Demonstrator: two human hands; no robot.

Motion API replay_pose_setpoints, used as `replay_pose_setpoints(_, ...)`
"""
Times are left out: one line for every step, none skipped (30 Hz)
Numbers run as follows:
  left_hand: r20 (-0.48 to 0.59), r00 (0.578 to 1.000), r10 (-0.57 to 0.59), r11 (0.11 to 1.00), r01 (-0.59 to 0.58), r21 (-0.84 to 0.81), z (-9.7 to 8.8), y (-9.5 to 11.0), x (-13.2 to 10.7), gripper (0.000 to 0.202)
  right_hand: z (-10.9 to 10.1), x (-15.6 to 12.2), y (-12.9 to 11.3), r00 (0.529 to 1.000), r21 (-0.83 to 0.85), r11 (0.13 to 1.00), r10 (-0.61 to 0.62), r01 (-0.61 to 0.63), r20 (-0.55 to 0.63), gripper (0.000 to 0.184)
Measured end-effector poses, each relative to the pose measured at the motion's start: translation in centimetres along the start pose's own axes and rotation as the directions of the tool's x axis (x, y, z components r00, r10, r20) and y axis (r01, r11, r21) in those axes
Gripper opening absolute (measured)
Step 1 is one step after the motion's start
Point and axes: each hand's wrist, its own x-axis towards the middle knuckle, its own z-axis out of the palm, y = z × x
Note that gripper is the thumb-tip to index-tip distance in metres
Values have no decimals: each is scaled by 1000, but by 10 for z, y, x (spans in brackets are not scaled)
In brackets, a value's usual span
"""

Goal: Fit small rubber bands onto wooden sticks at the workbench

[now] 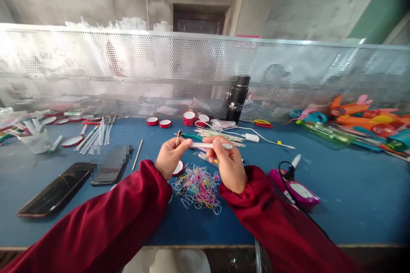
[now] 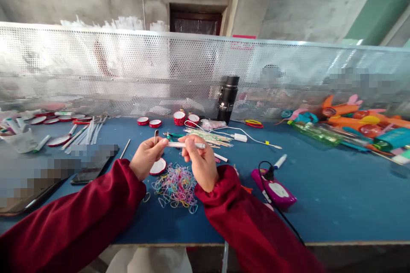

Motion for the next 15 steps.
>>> replay_pose_setpoints(9,1000,19,999,-20,38,0,1,-1,35,0,0,2,1000,10,1000,-5,5,-17,34)
replay_pose_setpoints(17,999,38,997,-39,74,1,3,-1,35,0,0,4,999,16,1000,-3,4,-34,36)
replay_pose_setpoints(24,998,55,993,-57,107,1,5,-2,35,-1,0,5,999,21,1000,5,-4,-46,38)
replay_pose_setpoints(30,997,70,988,-74,135,1,6,-3,35,-2,1,6,998,28,999,17,-15,-55,40)
replay_pose_setpoints(38,996,81,984,-86,156,1,8,-3,34,-3,1,6,998,35,999,27,-25,-59,41)
replay_pose_setpoints(48,995,84,981,-91,171,2,9,-4,34,-3,1,6,998,38,999,34,-32,-58,41)
replay_pose_setpoints(60,995,80,980,-89,177,3,9,-5,33,-4,2,6,998,38,999,38,-36,-53,40)
replay_pose_setpoints(74,995,67,981,-79,175,4,9,-6,33,-4,2,5,998,34,999,40,-38,-43,39)
replay_pose_setpoints(88,995,47,985,-61,161,5,9,-7,34,-4,2,5,999,30,999,39,-38,-32,37)
replay_pose_setpoints(99,995,23,991,-36,131,6,9,-8,34,-3,2,5,999,27,999,37,-37,-22,37)
replay_pose_setpoints(108,994,-7,997,-2,81,6,9,-9,35,-3,1,5,999,29,999,35,-34,-20,36)
replay_pose_setpoints(114,993,-42,999,41,11,7,9,-10,36,-3,1,6,999,40,999,32,-31,-27,37)
replay_pose_setpoints(123,989,-79,994,89,-71,7,9,-10,35,-3,1,7,999,58,998,30,-27,-46,37)
replay_pose_setpoints(136,983,-120,978,140,-153,6,10,-10,33,-3,1,8,997,78,997,29,-23,-73,36)
replay_pose_setpoints(154,976,-156,956,188,-227,6,10,-10,29,-4,1,8,994,93,996,27,-17,-105,35)
